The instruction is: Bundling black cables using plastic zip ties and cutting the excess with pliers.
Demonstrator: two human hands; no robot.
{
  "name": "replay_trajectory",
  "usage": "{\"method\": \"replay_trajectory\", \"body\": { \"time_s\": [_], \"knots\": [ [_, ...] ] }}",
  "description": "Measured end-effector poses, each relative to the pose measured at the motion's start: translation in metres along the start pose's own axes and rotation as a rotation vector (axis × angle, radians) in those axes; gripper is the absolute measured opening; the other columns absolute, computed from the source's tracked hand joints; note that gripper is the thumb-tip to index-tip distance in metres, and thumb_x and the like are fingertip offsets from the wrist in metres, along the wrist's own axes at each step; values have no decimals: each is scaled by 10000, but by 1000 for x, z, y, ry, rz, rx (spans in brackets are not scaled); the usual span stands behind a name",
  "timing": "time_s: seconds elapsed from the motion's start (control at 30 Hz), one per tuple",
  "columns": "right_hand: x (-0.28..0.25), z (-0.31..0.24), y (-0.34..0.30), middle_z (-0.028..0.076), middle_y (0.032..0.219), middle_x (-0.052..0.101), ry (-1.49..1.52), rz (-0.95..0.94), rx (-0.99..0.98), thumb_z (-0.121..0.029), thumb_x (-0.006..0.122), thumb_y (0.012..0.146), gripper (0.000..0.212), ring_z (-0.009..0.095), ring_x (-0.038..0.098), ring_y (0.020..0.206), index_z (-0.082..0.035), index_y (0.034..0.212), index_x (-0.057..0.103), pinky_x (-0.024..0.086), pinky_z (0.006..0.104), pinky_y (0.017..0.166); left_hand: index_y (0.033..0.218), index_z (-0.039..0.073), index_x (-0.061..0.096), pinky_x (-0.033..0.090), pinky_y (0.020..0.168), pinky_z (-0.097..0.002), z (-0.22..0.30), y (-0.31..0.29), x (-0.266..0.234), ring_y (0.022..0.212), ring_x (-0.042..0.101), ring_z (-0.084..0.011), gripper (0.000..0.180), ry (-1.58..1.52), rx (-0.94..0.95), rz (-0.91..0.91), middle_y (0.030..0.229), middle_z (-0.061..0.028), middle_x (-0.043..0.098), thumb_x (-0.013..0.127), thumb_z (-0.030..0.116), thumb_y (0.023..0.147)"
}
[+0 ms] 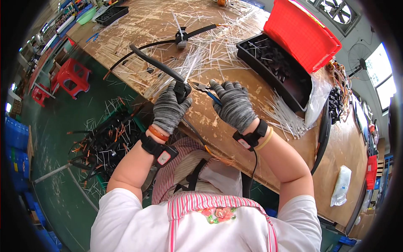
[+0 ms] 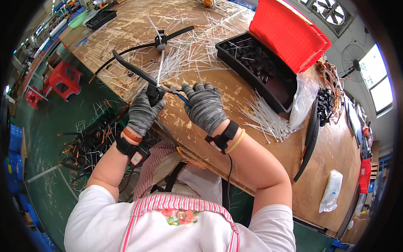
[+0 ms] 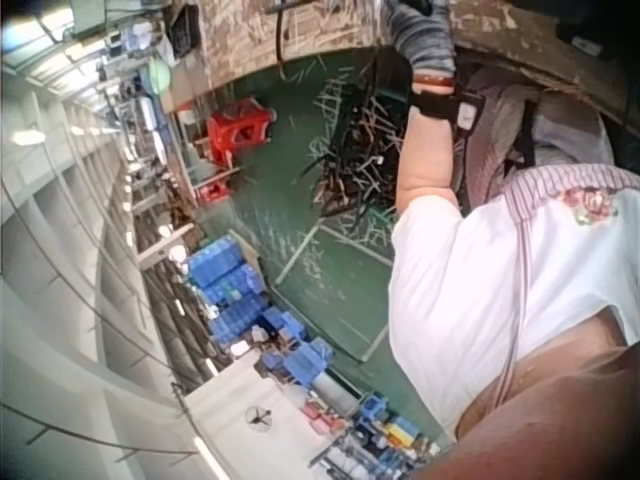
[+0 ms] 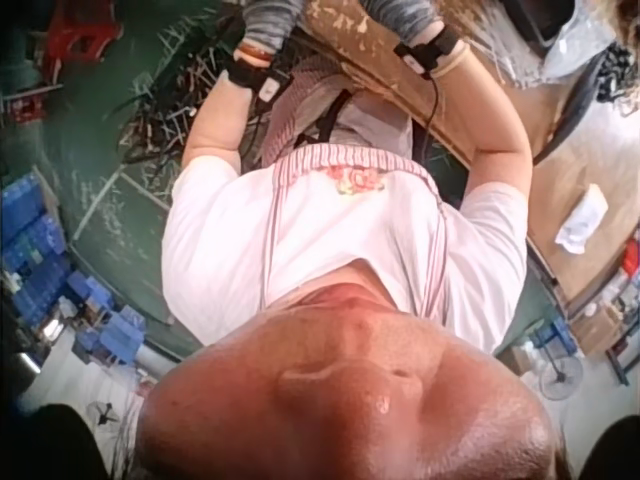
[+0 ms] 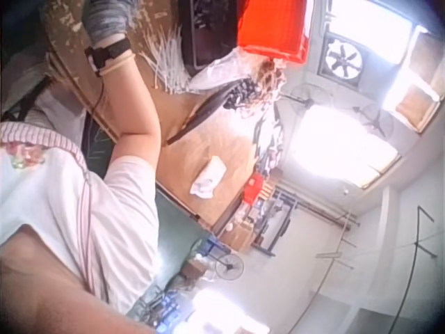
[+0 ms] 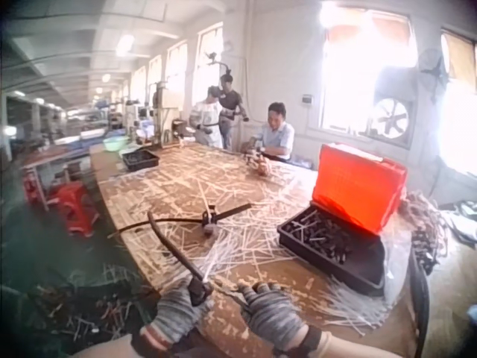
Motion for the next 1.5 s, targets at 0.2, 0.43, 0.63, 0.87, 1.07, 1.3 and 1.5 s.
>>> {"method": "replay_trajectory", "body": {
  "time_s": [0.2, 0.43, 0.63, 0.87, 1.07, 1.3, 1.5],
  "knots": [
    [5, -9, 32, 135, 1073, 576, -81, -66, -23, -250, 647, 809, 577, 332, 544, 1014, -137, 1357, 507, 434, 474, 878, 1140, 36, 583, 523, 805, -396, -8, 14, 2, 876, 669, -296, 488, 22, -60, -58, 949, -129, 678, 773, 316, 789],
    [17, -11, 60, 142, 1080, 577, -69, -81, -40, -266, 638, 823, 599, 324, 555, 1003, -148, 1388, 481, 445, 463, 875, 1111, 44, 609, 525, 814, -399, -13, 25, 1, 886, 672, -281, 454, 46, -56, -60, 935, -117, 685, 775, 316, 788],
    [33, -12, 87, 169, 853, 641, 41, -315, -81, -257, 608, 857, 450, 337, 631, 810, -153, 1294, 577, 508, 468, 726, 1091, 43, 613, 523, 805, -382, -21, 36, -3, 853, 671, -270, 414, 33, -88, -46, 919, -113, 687, 769, 287, 795],
    [66, 22, 91, 152, 817, 676, 404, -382, 69, -343, 625, 870, 279, 348, 662, 815, -90, 982, 663, 515, 441, 745, 1126, 30, 597, 520, 814, -381, -18, 32, -5, 866, 670, -263, 477, -3, -47, 36, 955, -131, 678, 780, 300, 778],
    [67, 34, 81, 169, 1065, 655, -49, -349, 106, -400, 598, 870, 423, 331, 625, 1010, -88, 1155, 613, 487, 450, 876, 1192, 27, 579, 510, 841, -390, -13, 22, -11, 930, 657, -310, 536, 13, -3, 116, 1010, -153, 668, 767, 307, 776],
    [-61, -20, 39, 177, 1397, 465, 286, 603, -443, -90, 518, 816, 511, 357, 398, 1326, -65, 1326, 502, 293, 487, 1119, 1186, 24, 588, 521, 812, -393, 57, -11, -64, 883, 648, -315, 459, 291, 279, 230, 1013, -169, 660, 766, 185, 795],
    [-97, -56, -9, 67, 1254, 573, -205, 448, -652, -186, 544, 848, 360, 289, 501, 1232, -67, 1188, 554, 279, 485, 1148, 1178, 19, 582, 510, 872, -437, 149, -31, -59, 971, 625, -373, 498, 483, 882, -81, 1109, -179, 625, 776, 188, 752]
  ]
}}
Point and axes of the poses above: each hand's wrist, its own y-axis towards the middle knuckle, its own x-axis out of the palm, z = x × y, the point moved 8 cm from there along y, towards the middle knuckle
